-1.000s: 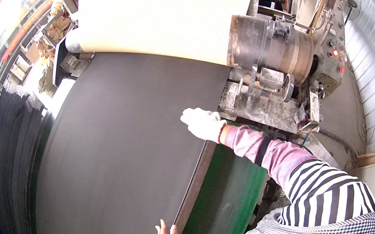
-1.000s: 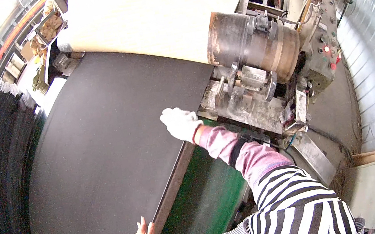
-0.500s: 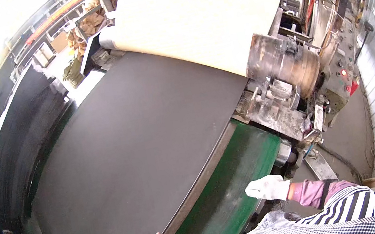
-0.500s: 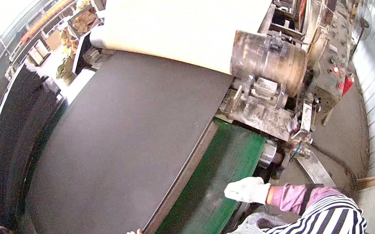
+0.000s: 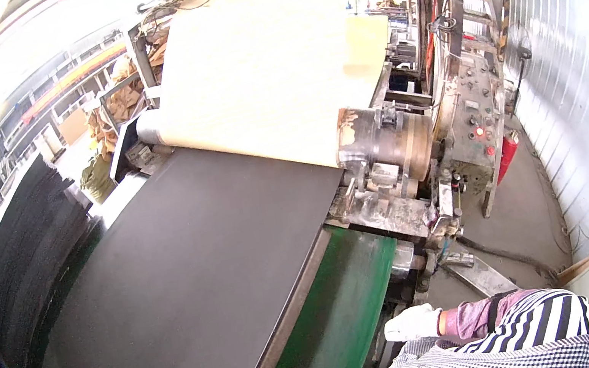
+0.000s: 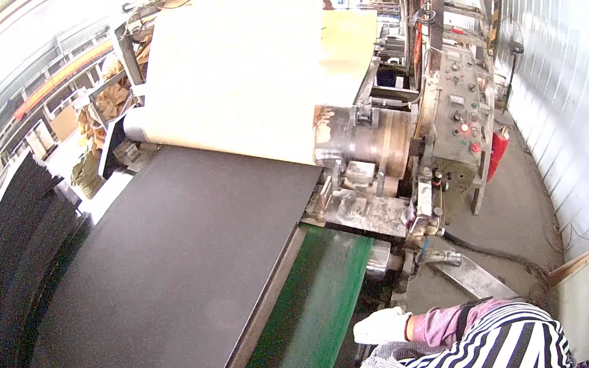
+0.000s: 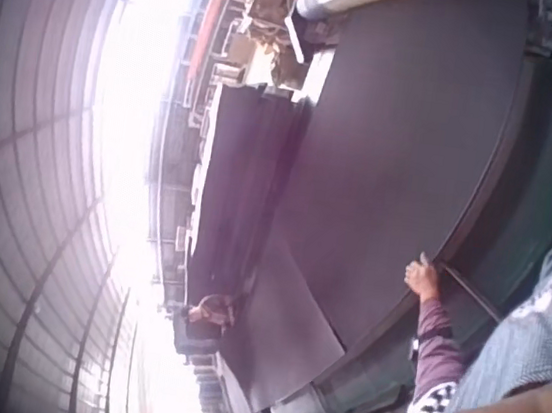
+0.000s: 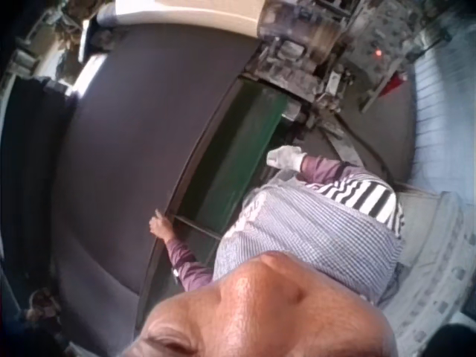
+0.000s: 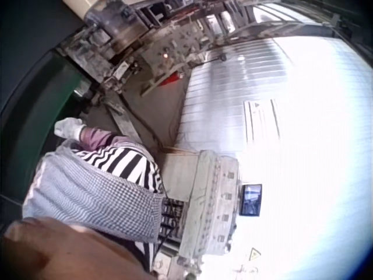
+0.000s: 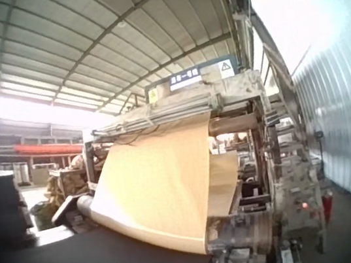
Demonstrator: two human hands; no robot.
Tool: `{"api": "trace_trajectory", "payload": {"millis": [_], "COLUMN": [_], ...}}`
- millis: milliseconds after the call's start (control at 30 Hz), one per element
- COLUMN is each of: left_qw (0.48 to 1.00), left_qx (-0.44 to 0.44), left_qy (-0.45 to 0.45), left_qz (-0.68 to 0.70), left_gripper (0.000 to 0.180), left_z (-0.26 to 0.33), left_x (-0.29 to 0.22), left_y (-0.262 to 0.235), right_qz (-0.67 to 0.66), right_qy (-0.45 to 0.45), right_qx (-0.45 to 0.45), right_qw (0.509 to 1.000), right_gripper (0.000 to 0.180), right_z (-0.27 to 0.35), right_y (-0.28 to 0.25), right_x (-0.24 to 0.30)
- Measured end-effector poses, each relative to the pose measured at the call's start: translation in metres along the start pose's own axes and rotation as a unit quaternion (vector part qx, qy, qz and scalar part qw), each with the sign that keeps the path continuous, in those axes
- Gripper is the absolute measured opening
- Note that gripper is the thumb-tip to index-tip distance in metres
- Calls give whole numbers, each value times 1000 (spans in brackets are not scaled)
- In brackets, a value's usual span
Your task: The person is aligning and managing large black sheets on a conveyor belt system in a factory.
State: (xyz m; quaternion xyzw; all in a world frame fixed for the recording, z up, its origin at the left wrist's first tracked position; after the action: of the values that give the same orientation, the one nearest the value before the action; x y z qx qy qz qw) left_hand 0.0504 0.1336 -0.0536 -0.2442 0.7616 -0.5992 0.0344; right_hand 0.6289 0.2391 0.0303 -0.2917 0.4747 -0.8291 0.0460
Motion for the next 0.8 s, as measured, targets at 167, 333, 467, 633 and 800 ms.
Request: {"api": "trace_trajectory", "payload": {"millis": [167,333,467,633,800], "left_qw": [993,993,994,984,943], "left_qx": [105,28,34,-34,-79], "left_qy": [47,79,47,89,-6], "left_qz": [27,89,97,153,322], "left_gripper": [30,42,41,30,41], "left_z": [45,12,-25,-65,-73], "left_x": [92,4,-81,-176,-180], "left_y": [29,26,-12,-65,-103], "right_qz": [24,35,36,11,-20], "right_qy": [45,74,54,35,-89], "right_qx": [21,44,37,41,-63], "right_qw": [998,996,997,998,994], "right_gripper": [32,34,34,35,23], "right_z": [13,27,34,14,-25], "right_y": [-3,9,15,10,-18], "right_x": [-15,-24,-31,-12,38]}}
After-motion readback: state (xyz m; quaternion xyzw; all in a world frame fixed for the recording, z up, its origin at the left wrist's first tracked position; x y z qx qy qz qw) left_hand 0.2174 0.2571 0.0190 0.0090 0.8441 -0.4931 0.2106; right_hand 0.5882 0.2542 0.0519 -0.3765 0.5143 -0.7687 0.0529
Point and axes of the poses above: each hand's wrist, its own z-axis away from the middle knuckle, its own y-axis out of the palm, x = y × z, the point moved 5 cm from there along -z, towards the middle knuckle, and after that the axes turned 4 degrees about z, right-handed, at the moved point
